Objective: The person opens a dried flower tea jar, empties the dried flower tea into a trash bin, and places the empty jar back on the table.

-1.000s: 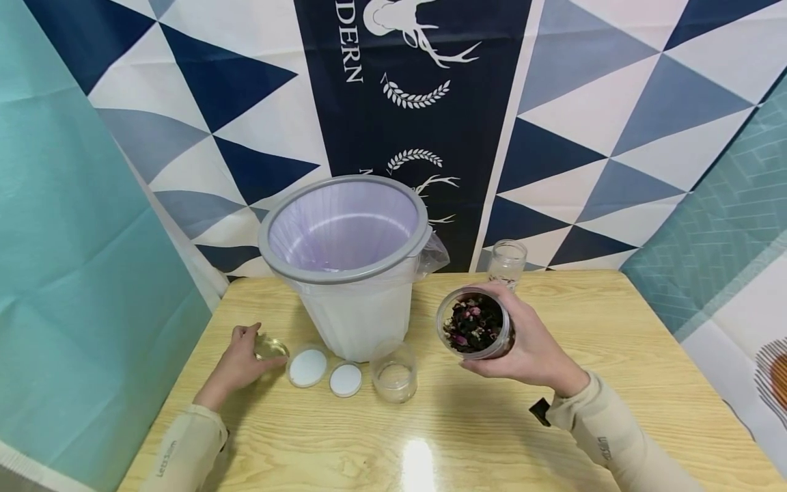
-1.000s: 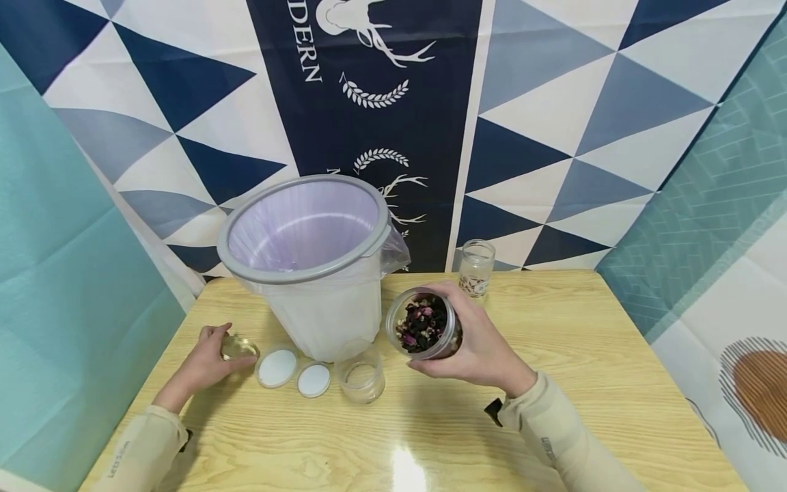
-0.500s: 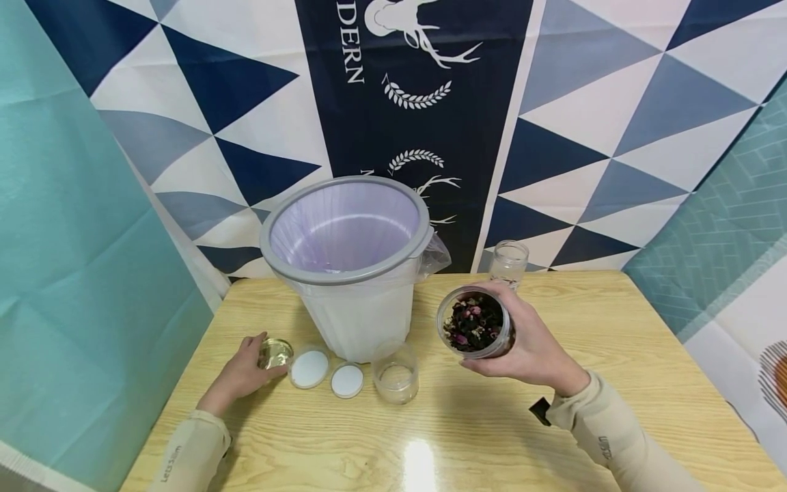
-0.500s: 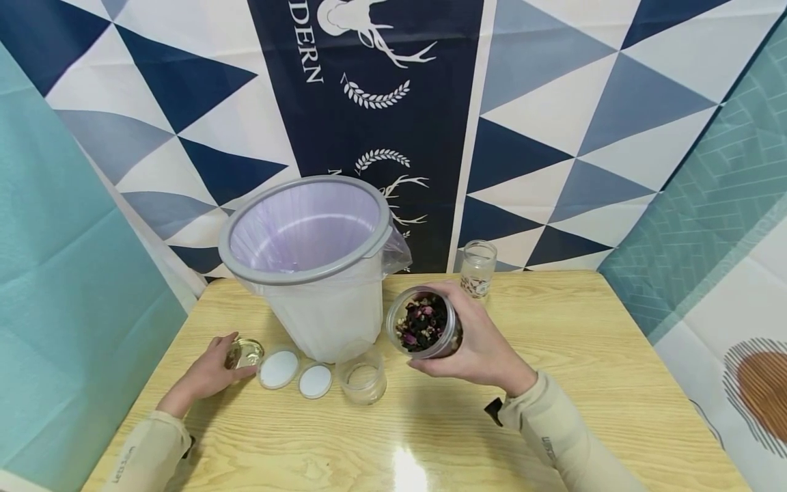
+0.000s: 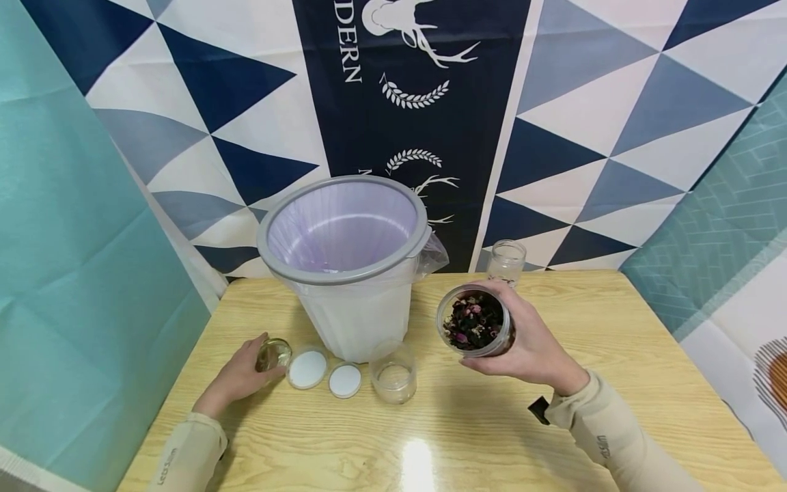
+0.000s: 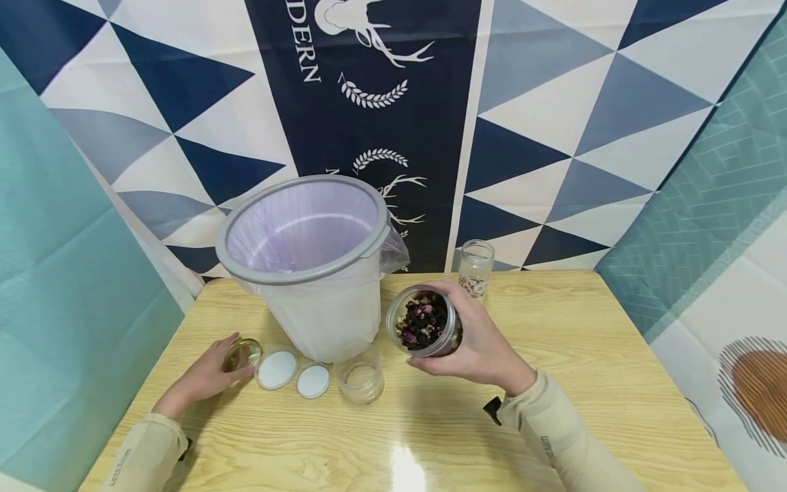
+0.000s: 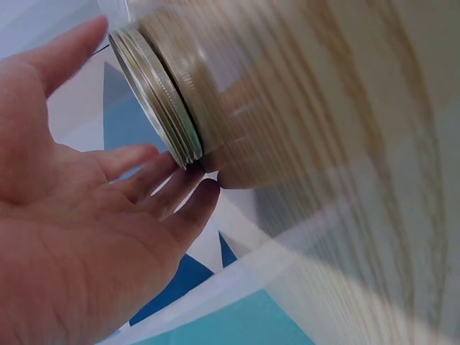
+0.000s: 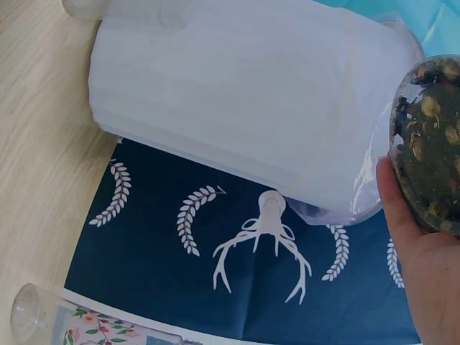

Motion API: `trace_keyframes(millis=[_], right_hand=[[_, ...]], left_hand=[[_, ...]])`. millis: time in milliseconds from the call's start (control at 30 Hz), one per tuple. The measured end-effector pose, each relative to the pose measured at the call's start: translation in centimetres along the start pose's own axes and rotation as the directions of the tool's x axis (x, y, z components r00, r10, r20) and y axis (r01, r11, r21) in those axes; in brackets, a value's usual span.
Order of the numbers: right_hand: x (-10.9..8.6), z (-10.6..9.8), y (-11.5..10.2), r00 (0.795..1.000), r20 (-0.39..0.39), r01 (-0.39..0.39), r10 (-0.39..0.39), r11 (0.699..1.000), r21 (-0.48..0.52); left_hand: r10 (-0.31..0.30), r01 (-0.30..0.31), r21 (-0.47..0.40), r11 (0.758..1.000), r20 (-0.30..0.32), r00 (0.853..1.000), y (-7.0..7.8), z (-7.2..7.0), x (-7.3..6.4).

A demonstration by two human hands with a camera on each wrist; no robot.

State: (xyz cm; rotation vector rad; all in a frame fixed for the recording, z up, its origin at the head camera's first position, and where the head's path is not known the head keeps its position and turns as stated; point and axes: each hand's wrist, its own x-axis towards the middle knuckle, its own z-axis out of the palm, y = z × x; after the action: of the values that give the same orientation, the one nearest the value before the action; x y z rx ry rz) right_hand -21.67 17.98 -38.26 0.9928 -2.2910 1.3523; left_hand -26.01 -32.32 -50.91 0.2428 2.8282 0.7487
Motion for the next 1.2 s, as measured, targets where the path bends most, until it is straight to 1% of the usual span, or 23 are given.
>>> trace_keyframes(millis=[133, 200, 233, 267, 300, 333, 367, 400, 433, 500, 567, 600, 633, 667, 700, 733, 800, 867, 900, 1000, 1100, 1167, 1200], right_hand=[[0.1, 0.1, 0.0, 1.0, -0.001, 0.002, -0.002, 1.0, 0.006], [0.1, 0.0, 0.1, 1.0, -0.006, 0.006, -0.006, 1.0, 0.0], [0.2, 0.0, 0.1, 1.0, -0.007, 0.006, -0.006, 1.0, 0.001], [0.2, 0.0, 0.0, 1.0, -0.011, 0.007, -0.007, 1.0, -0.003], [0.3, -0.1, 0.0, 1.0, -0.014, 0.009, -0.009, 1.0, -0.012], [0.4, -0.2, 0.0, 1.0, -0.018, 0.01, -0.011, 1.0, -0.021], [0.5, -0.3, -0.1, 1.0, -0.022, 0.012, -0.013, 0.999, -0.03], [0.7, -0.4, -0.2, 1.0, -0.025, 0.012, -0.013, 0.999, -0.034], [0.9, -0.5, -0.3, 0.999, -0.029, 0.017, -0.018, 0.999, -0.043], [1.5, -0.9, -0.6, 0.999, -0.035, 0.018, -0.02, 0.999, -0.043], [2.4, -1.3, -0.9, 0.999, -0.045, 0.026, -0.027, 0.999, -0.036], [2.8, -1.6, -1.1, 0.998, -0.052, 0.03, -0.032, 0.999, -0.035], [3.3, -1.8, -1.3, 0.997, -0.06, 0.038, -0.04, 0.999, -0.038], [3.8, -2.0, -1.5, 0.997, -0.071, 0.04, -0.043, 0.998, -0.044], [4.3, -2.2, -1.7, 0.995, -0.084, 0.044, -0.049, 0.997, -0.057], [4.8, -2.4, -1.9, 0.994, -0.098, 0.046, -0.052, 0.997, -0.07], [5.6, -2.5, -2.2, 0.991, -0.128, 0.031, -0.042, 0.996, -0.087], [6.2, -2.6, -2.5, 0.988, -0.152, 0.001, -0.015, 0.996, -0.089], [6.4, -2.6, -2.5, 0.987, -0.161, -0.012, -0.001, 0.997, -0.078], [6.7, -2.3, -2.4, 0.984, -0.176, -0.038, 0.031, 0.999, -0.037], [7.1, -2.1, -2.1, 0.981, -0.188, -0.047, 0.044, 0.999, -0.013], [7.5, -2.2, -2.0, 0.979, -0.199, -0.05, 0.044, 0.998, -0.028], [7.7, -2.2, -2.0, 0.978, -0.203, -0.048, 0.039, 0.998, -0.04]], left_hand=[[-0.01, 0.01, -0.021, 1.0, 0.005, 1.0, 0.2, -0.2, -0.1], [0.001, -0.002, -0.012, 1.0, -0.031, 1.0, 0.5, -0.4, -0.2], [0.013, -0.013, -0.002, 1.0, -0.067, 0.998, 0.7, -0.6, -0.2], [0.033, -0.032, 0.013, 0.999, -0.117, 0.993, 1.1, -0.9, -0.2], [0.051, -0.047, 0.027, 0.999, -0.174, 0.983, 1.5, -1.2, -0.2], [0.069, -0.061, 0.041, 0.997, -0.236, 0.969, 2.0, -1.6, -0.2], [0.09, -0.076, 0.056, 0.996, -0.305, 0.948, 2.5, -2.1, -0.2], [0.112, -0.094, 0.064, 0.993, -0.374, 0.921, 3.2, -2.6, -0.2], [0.134, -0.112, 0.075, 0.991, -0.441, 0.887, 3.8, -3.2, -0.2], [0.178, -0.152, 0.094, 0.984, -0.556, 0.812, 5.3, -4.7, -0.1], [0.225, -0.203, 0.109, 0.973, -0.645, 0.73, 6.7, -6.2, 0.1], [0.241, -0.226, 0.112, 0.968, -0.678, 0.695, 7.5, -7.1, 0.3], [0.251, -0.246, 0.111, 0.963, -0.704, 0.665, 8.2, -7.9, 0.4], [0.254, -0.263, 0.104, 0.959, -0.723, 0.643, 9.0, -8.7, 0.6], [0.252, -0.281, 0.087, 0.956, -0.736, 0.629, 9.8, -9.5, 0.8], [0.247, -0.296, 0.07, 0.953, -0.744, 0.621, 10.6, -10.3, 0.9], [0.237, -0.321, 0.034, 0.946, -0.749, 0.618, 12.1, -11.5, 1.0], [0.238, -0.347, 0.01, 0.938, -0.747, 0.621, 13.5, -12.3, 1.3], [0.243, -0.36, 0.002, 0.933, -0.742, 0.624, 14.1, -12.5, 1.5], [0.258, -0.376, -0.005, 0.926, -0.72, 0.644, 15.7, -12.9, 2.1], [0.242, -0.351, -0.017, 0.936, -0.692, 0.68, 16.9, -13.3, 2.7], [0.213, -0.317, -0.035, 0.948, -0.672, 0.709, 17.5, -13.9, 3.1], [0.194, -0.296, -0.046, 0.954, -0.658, 0.727, 17.7, -14.2, 3.3]])
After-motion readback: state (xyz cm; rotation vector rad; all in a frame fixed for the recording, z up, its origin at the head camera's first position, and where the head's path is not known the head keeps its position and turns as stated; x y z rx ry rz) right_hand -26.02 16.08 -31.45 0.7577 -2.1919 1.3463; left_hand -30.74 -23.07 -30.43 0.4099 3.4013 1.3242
